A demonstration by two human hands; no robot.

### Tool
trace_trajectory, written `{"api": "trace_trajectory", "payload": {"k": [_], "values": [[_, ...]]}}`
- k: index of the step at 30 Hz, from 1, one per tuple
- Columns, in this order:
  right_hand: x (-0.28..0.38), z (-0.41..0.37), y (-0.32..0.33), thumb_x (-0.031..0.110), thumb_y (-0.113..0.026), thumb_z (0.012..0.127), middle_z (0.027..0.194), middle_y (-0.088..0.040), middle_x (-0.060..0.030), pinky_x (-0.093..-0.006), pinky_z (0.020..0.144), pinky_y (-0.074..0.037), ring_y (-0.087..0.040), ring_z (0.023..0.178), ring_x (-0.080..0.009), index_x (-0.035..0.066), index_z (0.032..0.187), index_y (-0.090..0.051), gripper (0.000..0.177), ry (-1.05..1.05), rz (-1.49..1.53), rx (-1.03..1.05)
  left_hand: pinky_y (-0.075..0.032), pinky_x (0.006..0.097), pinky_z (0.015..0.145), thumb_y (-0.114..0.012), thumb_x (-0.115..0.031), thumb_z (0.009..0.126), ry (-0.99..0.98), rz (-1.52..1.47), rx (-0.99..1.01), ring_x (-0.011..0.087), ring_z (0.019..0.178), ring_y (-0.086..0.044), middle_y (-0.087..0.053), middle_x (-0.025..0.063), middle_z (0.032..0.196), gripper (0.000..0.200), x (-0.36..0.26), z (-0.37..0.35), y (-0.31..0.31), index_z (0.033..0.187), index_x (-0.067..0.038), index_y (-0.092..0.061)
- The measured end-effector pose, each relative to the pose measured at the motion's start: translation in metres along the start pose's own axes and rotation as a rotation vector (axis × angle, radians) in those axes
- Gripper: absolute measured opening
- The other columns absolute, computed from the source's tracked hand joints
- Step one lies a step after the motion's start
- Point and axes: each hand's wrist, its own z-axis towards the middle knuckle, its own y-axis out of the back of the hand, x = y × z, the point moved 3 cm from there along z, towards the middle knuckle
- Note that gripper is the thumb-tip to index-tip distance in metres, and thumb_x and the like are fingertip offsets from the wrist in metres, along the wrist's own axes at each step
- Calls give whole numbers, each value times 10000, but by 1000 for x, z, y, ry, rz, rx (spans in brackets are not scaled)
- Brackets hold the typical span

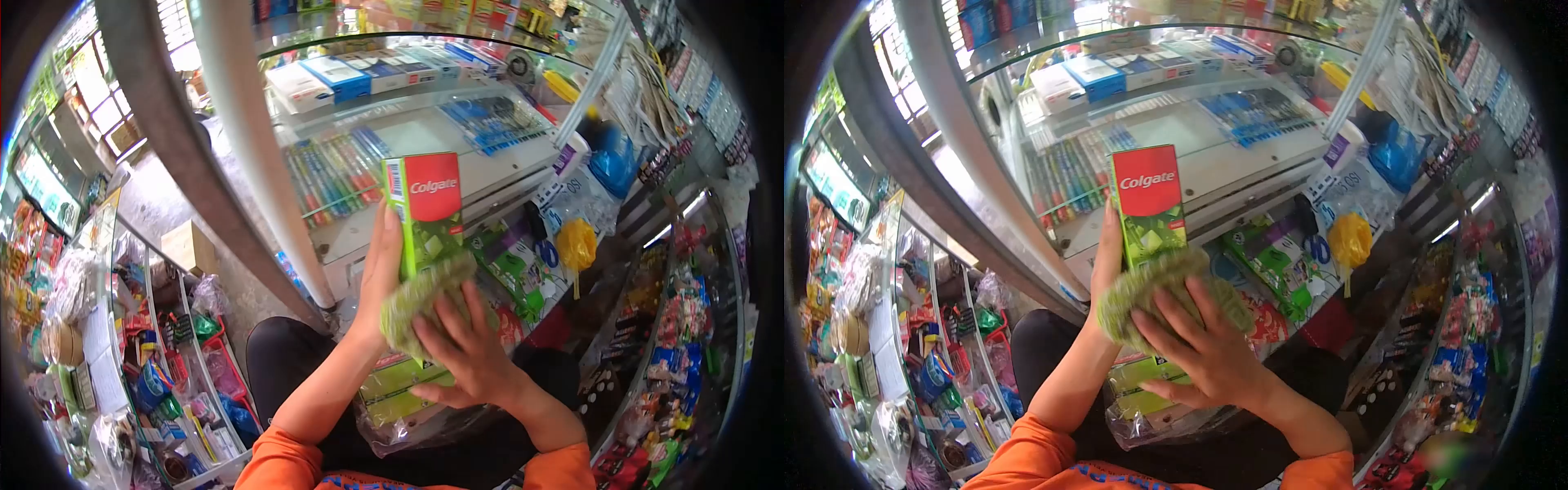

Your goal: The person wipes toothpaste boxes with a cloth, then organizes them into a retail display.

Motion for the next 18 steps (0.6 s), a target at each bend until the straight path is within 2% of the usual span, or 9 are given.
{"api": "trace_trajectory", "payload": {"k": [3,6,8,9,11,13,14,15,18], "values": [[3,-30,-21,605,-637,936,1553,-432,-197,-606,1202,-296,-285,1473,-542,137,1513,-536,750,40,-91,110,-582,371,943,-362,-552,1111,-167,122,11,219,1097,-692,-669,112,1285,603,-8,-1,-2,1483,-95,-485],[4,-36,-27,607,-633,942,1523,-471,-159,-594,1194,-319,-293,1468,-519,170,1477,-581,693,33,-127,155,-577,372,934,-361,-582,1100,-109,128,48,221,1087,-689,-679,116,1258,632,-15,-3,-3,1475,-90,-488],[-5,-28,-25,628,-579,977,1599,-344,-228,-610,1205,-285,-228,1494,-531,146,1581,-433,787,42,-186,160,-561,381,951,-350,-595,1098,-145,272,153,222,1074,-687,-684,131,1246,659,-15,-5,-10,1457,-63,-493],[-11,-26,-28,628,-579,977,1599,-344,-228,-610,1205,-285,-228,1494,-531,146,1581,-433,787,44,-178,156,-518,373,1006,-331,-544,1119,-113,439,207,219,1121,-655,-660,145,1274,630,-17,-17,-21,1448,-31,-490],[-28,-26,-22,609,-505,1023,1644,-161,-320,-603,1224,-240,-181,1506,-547,103,1663,-188,875,-60,-170,-246,-446,348,1065,-333,-450,1143,-229,547,304,208,1201,-584,-607,132,1321,563,-10,-31,-41,1472,-14,-470],[-44,-27,-5,577,-459,1046,1646,-45,-361,-578,1234,-213,-169,1523,-515,83,1659,92,961,-128,-214,-276,-415,352,1044,-403,-296,1140,-305,553,467,249,1150,-548,-585,162,1230,505,-4,-34,-48,1537,15,-440],[-46,-21,2,542,-506,1031,1656,-85,-321,-533,1238,-215,-180,1541,-426,59,1638,161,1023,-226,398,-445,-416,359,1029,-407,-256,1133,-447,651,531,275,1108,-549,-570,167,1163,500,-10,-36,-54,1554,13,-426],[-40,-19,9,555,-566,1002,1664,-93,-288,-502,1244,-207,-189,1545,-354,25,1600,239,1135,-348,710,-468,-412,365,1033,-410,-244,1129,-447,677,581,284,1107,-551,-566,166,1190,505,-14,-40,-59,1561,17,-417],[-33,-14,9,574,-614,980,1670,-116,-265,-475,1257,-181,-177,1554,-335,-22,1611,164,1166,-251,781,-533,-391,374,1059,-396,-267,1133,-463,673,606,281,1127,-540,-560,173,1267,533,-20,-48,-61,1586,11,-376]]}}
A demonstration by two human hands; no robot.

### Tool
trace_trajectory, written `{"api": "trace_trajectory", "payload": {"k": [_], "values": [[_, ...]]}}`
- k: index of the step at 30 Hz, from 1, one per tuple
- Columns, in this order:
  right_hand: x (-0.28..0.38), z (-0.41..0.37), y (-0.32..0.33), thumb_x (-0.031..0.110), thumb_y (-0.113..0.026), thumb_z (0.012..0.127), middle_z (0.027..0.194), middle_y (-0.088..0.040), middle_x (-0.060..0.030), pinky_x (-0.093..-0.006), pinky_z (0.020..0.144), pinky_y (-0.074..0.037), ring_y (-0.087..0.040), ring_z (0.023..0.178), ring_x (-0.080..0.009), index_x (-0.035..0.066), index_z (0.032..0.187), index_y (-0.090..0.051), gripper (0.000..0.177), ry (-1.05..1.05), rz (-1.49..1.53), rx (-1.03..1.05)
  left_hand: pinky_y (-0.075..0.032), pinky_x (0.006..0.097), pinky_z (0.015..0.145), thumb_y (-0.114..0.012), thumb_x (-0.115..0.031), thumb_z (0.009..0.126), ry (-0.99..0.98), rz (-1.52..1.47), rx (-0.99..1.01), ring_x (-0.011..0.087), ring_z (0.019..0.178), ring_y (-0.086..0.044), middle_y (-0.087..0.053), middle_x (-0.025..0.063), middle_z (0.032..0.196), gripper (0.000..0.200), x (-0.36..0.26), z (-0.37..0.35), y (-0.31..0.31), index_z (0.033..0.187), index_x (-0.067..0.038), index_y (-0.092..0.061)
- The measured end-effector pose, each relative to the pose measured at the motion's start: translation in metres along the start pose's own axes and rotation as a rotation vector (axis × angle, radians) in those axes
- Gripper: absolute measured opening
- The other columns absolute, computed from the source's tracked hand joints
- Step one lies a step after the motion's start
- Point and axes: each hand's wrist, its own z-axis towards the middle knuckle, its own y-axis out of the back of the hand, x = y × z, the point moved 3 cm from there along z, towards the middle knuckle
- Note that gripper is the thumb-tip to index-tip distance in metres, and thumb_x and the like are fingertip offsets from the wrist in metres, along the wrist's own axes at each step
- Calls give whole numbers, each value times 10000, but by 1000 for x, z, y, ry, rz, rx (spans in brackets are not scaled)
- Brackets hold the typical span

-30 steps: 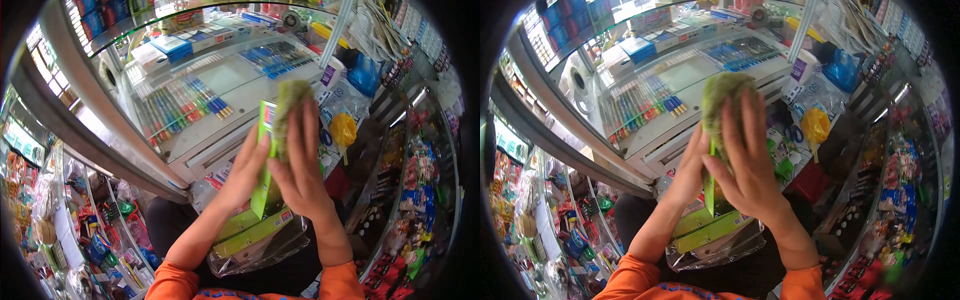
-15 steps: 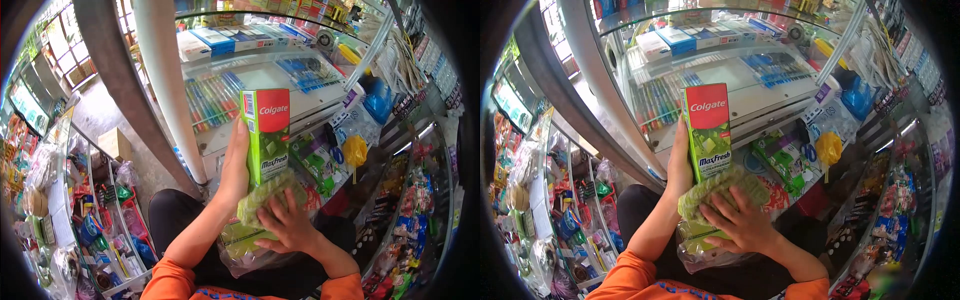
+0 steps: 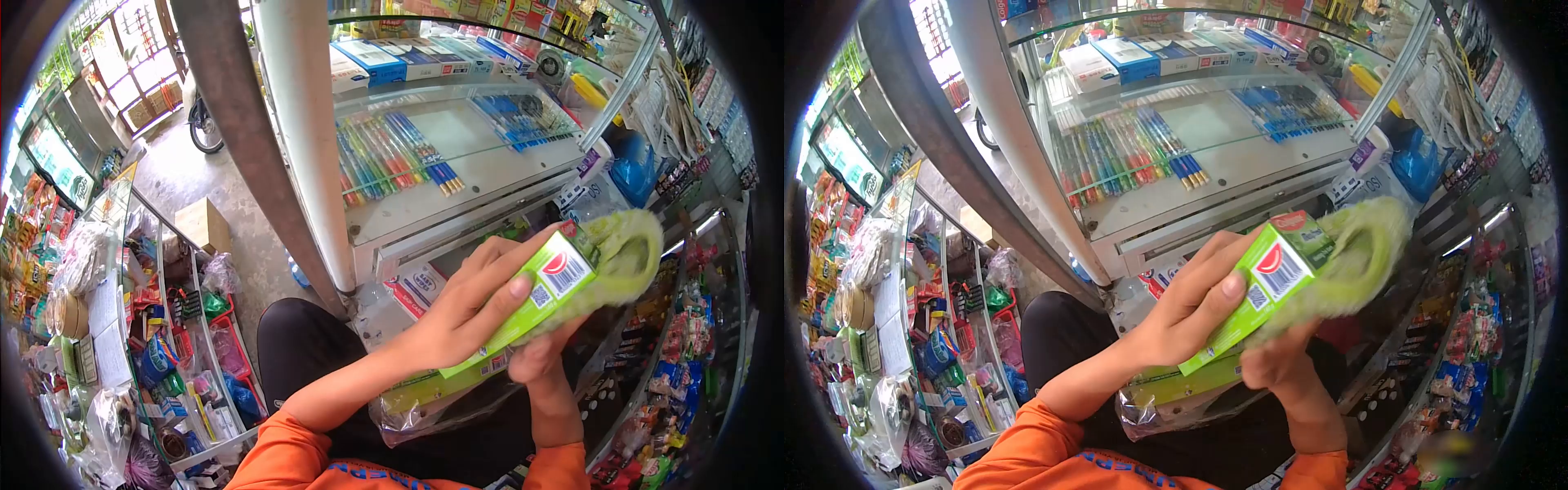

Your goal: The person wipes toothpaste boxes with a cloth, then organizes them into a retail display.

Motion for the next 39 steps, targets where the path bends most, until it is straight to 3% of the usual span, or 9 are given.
{"api": "trace_trajectory", "payload": {"k": [5,11,13,19,21,25,27,32,39], "values": [[-40,-75,-15,794,-566,874,1654,-231,-271,-586,1257,-162,-221,1544,-445,46,1629,-258,1107,20,-787,775,-301,345,1158,-361,-364,1149,144,-197,-347,209,1283,-469,-517,133,1419,601,-5,-7,29,1631,-13,-290],[-32,-71,-35,799,-603,825,1470,-531,-191,-631,1177,-299,-474,1376,-457,48,1428,-563,964,-14,-670,851,-255,300,1141,-390,-348,1148,25,-203,-439,177,1264,-431,-489,100,1307,603,-14,-3,46,1649,-39,-259],[-43,-75,-19,805,-591,840,1562,-429,-206,-595,1198,-281,-398,1451,-437,68,1534,-448,1022,164,-769,873,-281,304,1115,-395,-334,1146,60,-269,-393,187,1198,-444,-486,97,1227,591,-9,0,43,1643,-36,-280],[-9,-19,7,660,-392,1005,1723,-80,-205,-463,1282,-136,-159,1582,-348,79,1666,71,994,102,-295,89,-341,300,1053,-398,-291,1141,6,-204,5,214,1107,-458,-482,113,1129,565,-8,1,0,1629,-20,-312],[23,12,4,673,-351,1010,1713,-132,-215,-442,1285,-148,-162,1582,-357,52,1668,18,977,-109,276,-700,-344,313,1058,-393,-285,1142,-28,-192,12,219,1105,-464,-489,119,1128,561,-8,1,-10,1623,-9,-316],[-20,-42,21,673,-395,1006,1705,-166,-212,-442,1286,-150,-183,1575,-367,27,1663,-11,998,-56,-200,-352,-319,342,1114,-372,-281,1147,10,-207,-112,249,1190,-476,-500,147,1213,558,1,-6,-12,1612,20,-309],[-38,-73,21,672,-425,1003,1699,-188,-211,-443,1287,-152,-198,1570,-373,11,1661,-30,1013,-36,-499,-106,-193,375,1232,-331,-316,1155,14,-337,-233,280,1468,-343,-398,194,1527,586,-2,-5,-2,1619,31,-245],[-29,-95,-17,778,-506,913,1705,129,-237,-451,1275,-48,9,1591,-308,-60,1560,289,1323,-121,34,369,-245,397,1216,-461,-380,1118,97,-273,-382,288,1429,-372,-384,213,1536,673,-8,-2,26,1614,7,-222],[-1,-47,2,554,-454,1037,1719,-16,-224,-477,1272,-143,-113,1586,-358,-26,1625,148,1022,-10,-372,79,-394,344,1028,-585,-324,1065,130,76,-168,232,1120,-512,-506,163,1195,720,-8,5,7,1611,35,-282]]}}
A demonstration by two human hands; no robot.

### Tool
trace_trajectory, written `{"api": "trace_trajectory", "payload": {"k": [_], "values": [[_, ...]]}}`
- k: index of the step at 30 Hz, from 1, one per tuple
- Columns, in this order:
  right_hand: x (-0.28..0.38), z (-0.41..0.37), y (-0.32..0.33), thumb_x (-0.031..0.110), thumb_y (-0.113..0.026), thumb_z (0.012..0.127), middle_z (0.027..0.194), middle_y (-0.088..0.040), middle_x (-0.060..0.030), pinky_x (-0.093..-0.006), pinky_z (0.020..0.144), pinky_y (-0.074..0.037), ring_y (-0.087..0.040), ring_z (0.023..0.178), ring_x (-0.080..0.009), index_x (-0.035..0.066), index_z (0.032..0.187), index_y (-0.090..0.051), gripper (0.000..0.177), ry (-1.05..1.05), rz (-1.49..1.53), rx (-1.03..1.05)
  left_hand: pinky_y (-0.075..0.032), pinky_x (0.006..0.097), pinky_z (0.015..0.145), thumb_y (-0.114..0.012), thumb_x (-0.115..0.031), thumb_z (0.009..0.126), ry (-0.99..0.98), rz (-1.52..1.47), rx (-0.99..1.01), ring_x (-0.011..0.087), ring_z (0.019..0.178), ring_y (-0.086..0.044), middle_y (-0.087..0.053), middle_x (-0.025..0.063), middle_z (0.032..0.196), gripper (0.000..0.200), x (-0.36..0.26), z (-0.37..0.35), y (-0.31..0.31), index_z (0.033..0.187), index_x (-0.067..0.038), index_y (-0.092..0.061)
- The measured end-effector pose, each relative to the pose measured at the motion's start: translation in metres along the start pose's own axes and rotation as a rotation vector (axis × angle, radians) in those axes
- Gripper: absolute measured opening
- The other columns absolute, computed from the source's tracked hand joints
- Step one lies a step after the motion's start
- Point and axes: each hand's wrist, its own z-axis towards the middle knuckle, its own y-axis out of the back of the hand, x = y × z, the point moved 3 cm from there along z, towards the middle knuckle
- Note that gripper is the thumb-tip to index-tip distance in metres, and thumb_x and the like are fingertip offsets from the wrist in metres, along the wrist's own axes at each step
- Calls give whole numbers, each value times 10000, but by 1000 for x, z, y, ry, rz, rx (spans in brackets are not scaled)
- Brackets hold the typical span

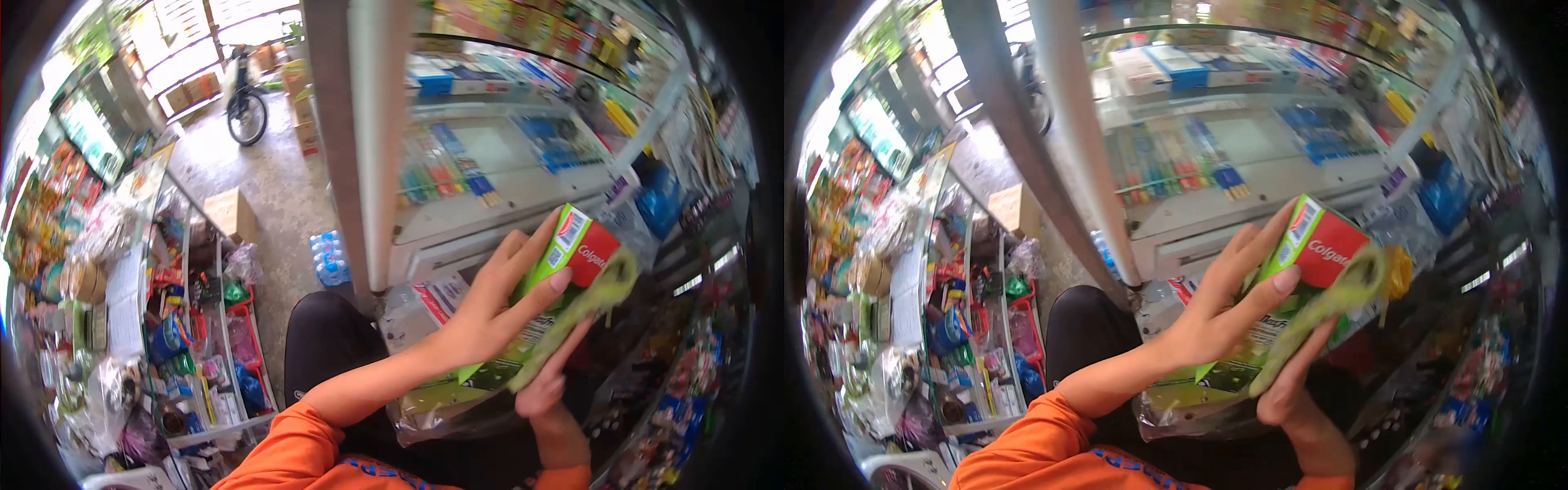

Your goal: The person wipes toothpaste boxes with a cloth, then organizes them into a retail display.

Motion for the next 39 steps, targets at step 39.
{"api": "trace_trajectory", "payload": {"k": [39], "values": [[15,-2,-49,699,-542,945,1678,5,-365,-509,1274,-80,-8,1586,-476,-111,1601,-168,1108,187,129,527,-484,356,977,-560,-508,1028,205,-348,-624,161,1127,-601,-625,61,1252,558,24,-17,46,1367,-67,-587]]}}
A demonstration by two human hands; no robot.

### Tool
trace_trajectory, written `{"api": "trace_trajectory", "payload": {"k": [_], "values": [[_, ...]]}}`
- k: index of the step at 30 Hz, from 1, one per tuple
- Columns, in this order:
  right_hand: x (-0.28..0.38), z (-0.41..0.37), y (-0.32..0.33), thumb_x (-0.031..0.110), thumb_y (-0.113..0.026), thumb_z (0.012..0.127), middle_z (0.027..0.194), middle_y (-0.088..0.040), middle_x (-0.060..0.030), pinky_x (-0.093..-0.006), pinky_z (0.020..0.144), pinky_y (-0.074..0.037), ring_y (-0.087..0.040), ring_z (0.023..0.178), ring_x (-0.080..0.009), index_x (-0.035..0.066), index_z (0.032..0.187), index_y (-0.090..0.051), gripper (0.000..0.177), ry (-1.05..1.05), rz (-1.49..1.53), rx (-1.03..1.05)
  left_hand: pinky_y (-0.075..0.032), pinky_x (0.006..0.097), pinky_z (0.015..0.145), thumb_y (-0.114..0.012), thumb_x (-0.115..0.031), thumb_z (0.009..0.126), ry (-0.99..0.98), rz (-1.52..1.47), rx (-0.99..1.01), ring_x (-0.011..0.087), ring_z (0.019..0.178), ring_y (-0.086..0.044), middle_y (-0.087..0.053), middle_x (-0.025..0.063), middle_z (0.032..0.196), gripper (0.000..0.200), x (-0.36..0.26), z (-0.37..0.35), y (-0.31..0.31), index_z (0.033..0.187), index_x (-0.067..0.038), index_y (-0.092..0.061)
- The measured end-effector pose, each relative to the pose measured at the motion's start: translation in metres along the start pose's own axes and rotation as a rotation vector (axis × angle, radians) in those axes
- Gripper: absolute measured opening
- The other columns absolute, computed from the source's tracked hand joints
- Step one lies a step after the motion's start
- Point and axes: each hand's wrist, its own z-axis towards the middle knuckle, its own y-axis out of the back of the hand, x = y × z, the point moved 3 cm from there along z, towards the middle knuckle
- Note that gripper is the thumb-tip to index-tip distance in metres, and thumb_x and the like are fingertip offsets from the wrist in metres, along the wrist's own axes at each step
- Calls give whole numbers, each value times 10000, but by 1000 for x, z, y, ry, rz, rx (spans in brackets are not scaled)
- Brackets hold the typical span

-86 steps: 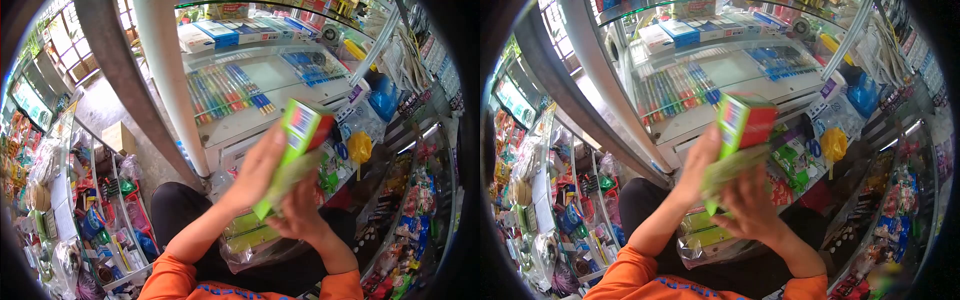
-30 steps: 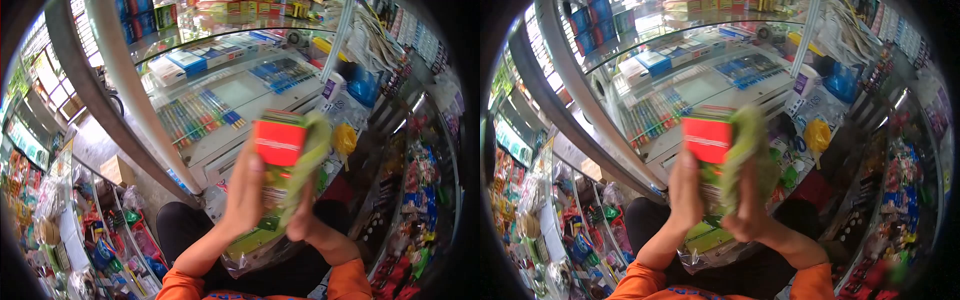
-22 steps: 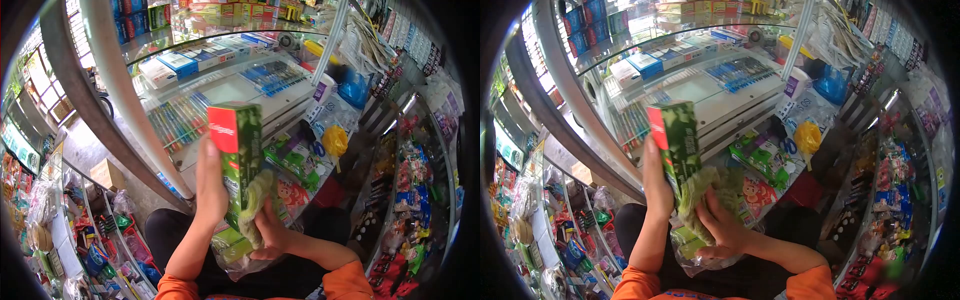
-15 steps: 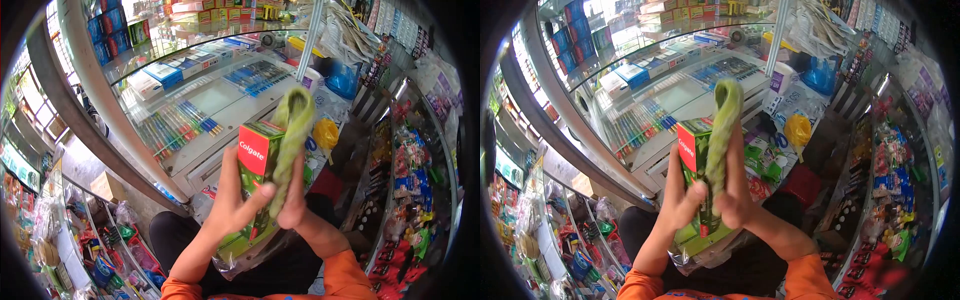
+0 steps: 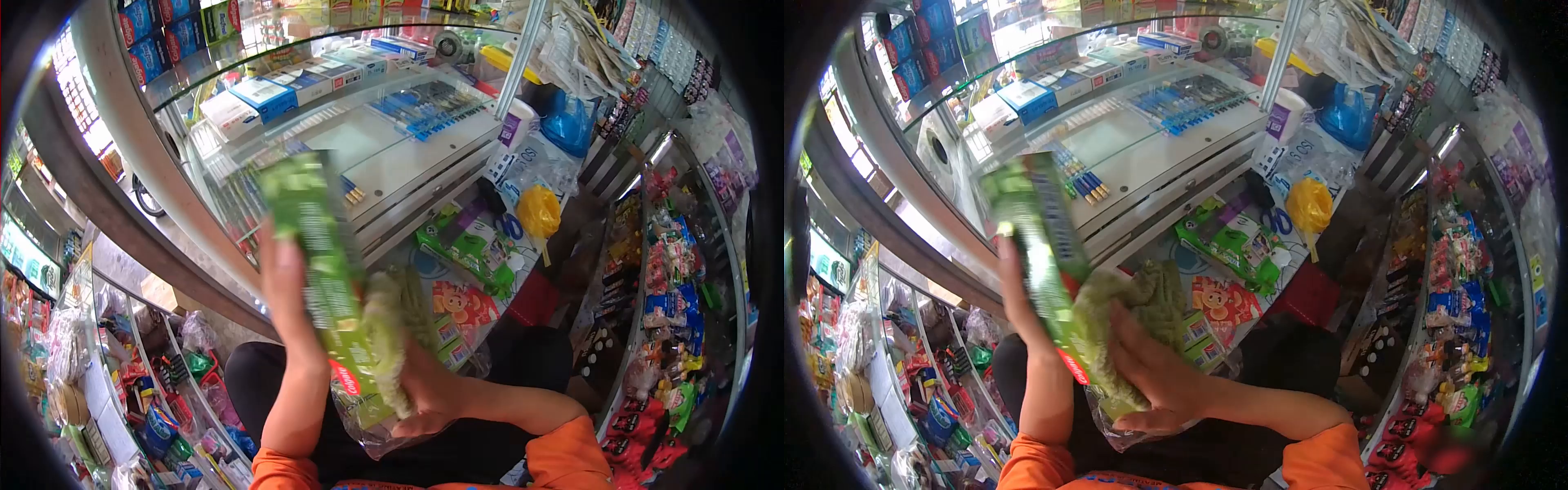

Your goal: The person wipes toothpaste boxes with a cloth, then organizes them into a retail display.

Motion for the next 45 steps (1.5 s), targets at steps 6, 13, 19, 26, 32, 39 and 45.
{"api": "trace_trajectory", "payload": {"k": [6,13,19,26,32,39,45], "values": [[-2,20,73,743,-554,916,1626,-228,-273,-482,1251,-211,-213,1552,-370,-21,1632,11,1189,-150,548,-578,-327,332,1081,-434,-257,1108,-204,405,850,245,1190,-471,-491,150,1294,617,5,-32,-64,1628,29,-266],[5,40,65,723,-503,961,1701,-15,-311,-510,1270,-91,-32,1587,-465,-62,1638,-86,1118,-14,-15,-513,-359,383,1175,-403,-447,1126,45,10,216,239,1371,-500,-507,113,1506,625,19,-30,-39,1555,9,-390],[25,38,20,661,-574,954,1659,-82,-376,-588,1248,-154,-113,1555,-537,-71,1617,-198,1057,81,-214,-186,-562,385,905,-402,-638,1069,-62,-345,104,228,1001,-679,-675,97,1188,667,-23,2,1,1398,-73,-530],[5,37,31,717,-479,969,1653,-133,-360,-614,1242,-127,-125,1549,-536,-33,1613,-233,1019,2,-195,-342,-456,393,1082,-871,-400,835,-222,136,275,247,1267,-558,-514,131,1416,1009,-6,-23,-17,1572,-21,-295],[8,21,73,836,-138,952,1687,-201,-213,-486,1245,-228,-291,1529,-364,2,1659,-30,1099,-83,369,-801,-409,374,1091,-971,-260,723,-62,331,750,212,1286,-499,-510,115,1370,1004,8,-40,-53,1486,5,-374],[14,34,54,853,-257,945,1684,-192,-209,-432,1243,-193,-238,1545,-316,-88,1625,-73,1174,-95,400,-472,-442,371,1049,-733,-160,969,-264,9,388,214,1239,-534,-539,141,1351,570,-8,-31,-44,1433,21,-456],[3,36,22,853,-316,928,1710,40,-294,-484,1268,20,68,1598,-396,-105,1619,-22,1217,-107,244,-48,-370,343,1121,-486,-209,1103,-177,185,138,248,1296,-504,-506,201,1383,543,-37,6,-9,1563,37,-338]]}}
